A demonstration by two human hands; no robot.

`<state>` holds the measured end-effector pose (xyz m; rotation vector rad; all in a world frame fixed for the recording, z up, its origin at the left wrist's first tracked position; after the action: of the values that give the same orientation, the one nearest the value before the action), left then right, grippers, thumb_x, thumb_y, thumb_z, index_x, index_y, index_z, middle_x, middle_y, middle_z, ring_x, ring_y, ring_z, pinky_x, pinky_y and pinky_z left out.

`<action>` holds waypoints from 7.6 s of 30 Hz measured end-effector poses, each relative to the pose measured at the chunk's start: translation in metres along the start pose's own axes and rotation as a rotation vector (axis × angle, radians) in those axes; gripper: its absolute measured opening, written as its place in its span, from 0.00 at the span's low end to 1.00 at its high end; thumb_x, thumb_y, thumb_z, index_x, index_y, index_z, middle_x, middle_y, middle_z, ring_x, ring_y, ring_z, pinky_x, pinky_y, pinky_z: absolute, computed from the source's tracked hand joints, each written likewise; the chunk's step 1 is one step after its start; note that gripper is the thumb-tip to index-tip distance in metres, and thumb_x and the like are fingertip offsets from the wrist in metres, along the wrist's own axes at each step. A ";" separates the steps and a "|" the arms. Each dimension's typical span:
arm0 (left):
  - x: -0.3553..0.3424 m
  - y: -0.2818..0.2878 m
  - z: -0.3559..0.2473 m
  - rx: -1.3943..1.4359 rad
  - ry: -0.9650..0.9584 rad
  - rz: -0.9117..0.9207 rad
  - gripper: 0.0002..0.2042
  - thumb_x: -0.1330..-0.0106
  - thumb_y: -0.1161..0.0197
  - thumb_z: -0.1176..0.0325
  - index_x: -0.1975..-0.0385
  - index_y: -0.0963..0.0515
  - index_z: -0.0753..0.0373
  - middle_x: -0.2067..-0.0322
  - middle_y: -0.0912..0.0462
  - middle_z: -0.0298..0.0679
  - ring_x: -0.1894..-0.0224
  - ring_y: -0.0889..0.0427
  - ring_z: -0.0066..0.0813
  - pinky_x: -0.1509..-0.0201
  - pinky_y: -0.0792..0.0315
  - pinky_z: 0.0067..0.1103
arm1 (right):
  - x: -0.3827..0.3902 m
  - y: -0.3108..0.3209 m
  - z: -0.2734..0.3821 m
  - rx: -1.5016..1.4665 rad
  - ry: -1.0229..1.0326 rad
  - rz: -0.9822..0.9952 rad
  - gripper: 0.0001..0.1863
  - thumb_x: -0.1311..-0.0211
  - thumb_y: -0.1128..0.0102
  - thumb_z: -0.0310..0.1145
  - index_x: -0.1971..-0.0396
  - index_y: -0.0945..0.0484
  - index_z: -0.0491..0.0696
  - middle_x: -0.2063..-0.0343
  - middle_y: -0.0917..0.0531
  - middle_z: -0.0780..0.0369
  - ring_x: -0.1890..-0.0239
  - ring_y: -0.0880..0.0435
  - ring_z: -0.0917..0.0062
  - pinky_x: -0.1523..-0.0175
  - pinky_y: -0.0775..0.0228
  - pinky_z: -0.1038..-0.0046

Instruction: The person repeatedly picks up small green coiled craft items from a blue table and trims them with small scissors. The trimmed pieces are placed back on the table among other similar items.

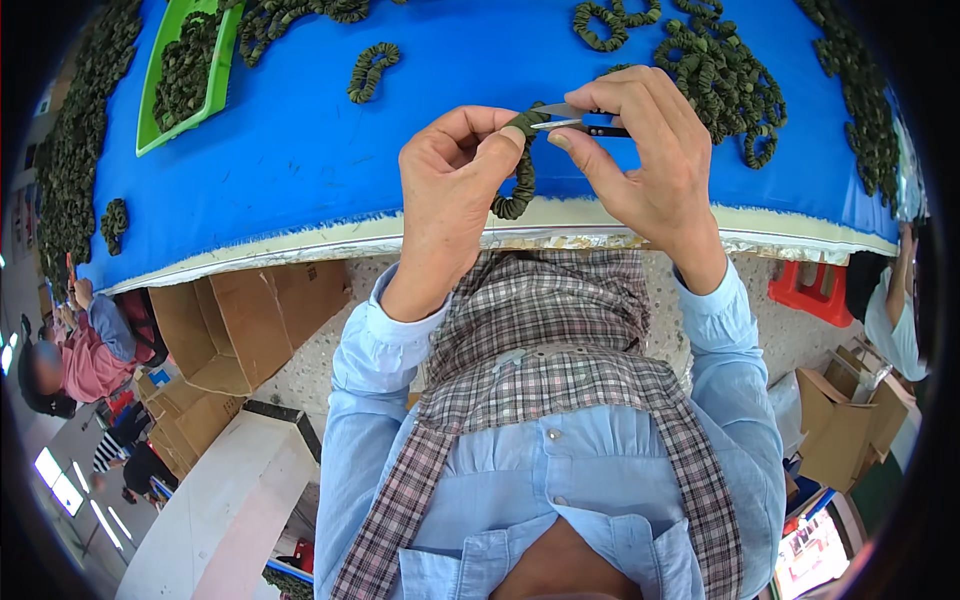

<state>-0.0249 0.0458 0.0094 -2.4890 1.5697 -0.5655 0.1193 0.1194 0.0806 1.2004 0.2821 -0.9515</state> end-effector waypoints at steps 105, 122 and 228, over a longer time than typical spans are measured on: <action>0.001 -0.003 0.005 0.094 -0.123 -0.125 0.09 0.42 0.31 0.82 0.67 0.26 0.67 0.68 0.17 0.39 0.71 0.22 0.16 0.67 0.26 0.13 | 0.040 -0.008 0.002 -0.108 -0.208 -0.217 0.13 0.52 0.26 0.25 0.63 0.16 0.44 0.71 0.17 0.61 0.70 0.20 0.71 0.68 0.30 0.72; 0.004 -0.007 -0.003 -0.200 -0.375 -0.144 0.12 0.43 0.30 0.83 0.64 0.26 0.67 0.67 0.16 0.40 0.68 0.22 0.17 0.64 0.26 0.14 | 0.043 -0.012 -0.006 -0.266 -0.440 -0.113 0.10 0.47 0.29 0.23 0.64 0.18 0.41 0.69 0.16 0.59 0.70 0.19 0.70 0.68 0.28 0.72; -0.007 0.019 0.019 0.318 0.180 0.047 0.11 0.33 0.35 0.72 0.55 0.27 0.66 0.61 0.17 0.44 0.62 0.18 0.28 0.57 0.25 0.24 | 0.021 -0.021 -0.004 -0.282 -0.309 -0.205 0.11 0.51 0.26 0.24 0.66 0.16 0.42 0.70 0.16 0.60 0.67 0.18 0.72 0.67 0.27 0.74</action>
<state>-0.0358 0.0427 -0.0160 -2.2113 1.4568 -0.9721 0.1175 0.1121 0.0516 0.7635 0.2844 -1.2147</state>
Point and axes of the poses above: each hand's wrist, its own x-axis away from the middle knuckle, its own y-axis out of the back of the hand, z = x × y, the point moved 7 cm from there along -x, towards the middle knuckle
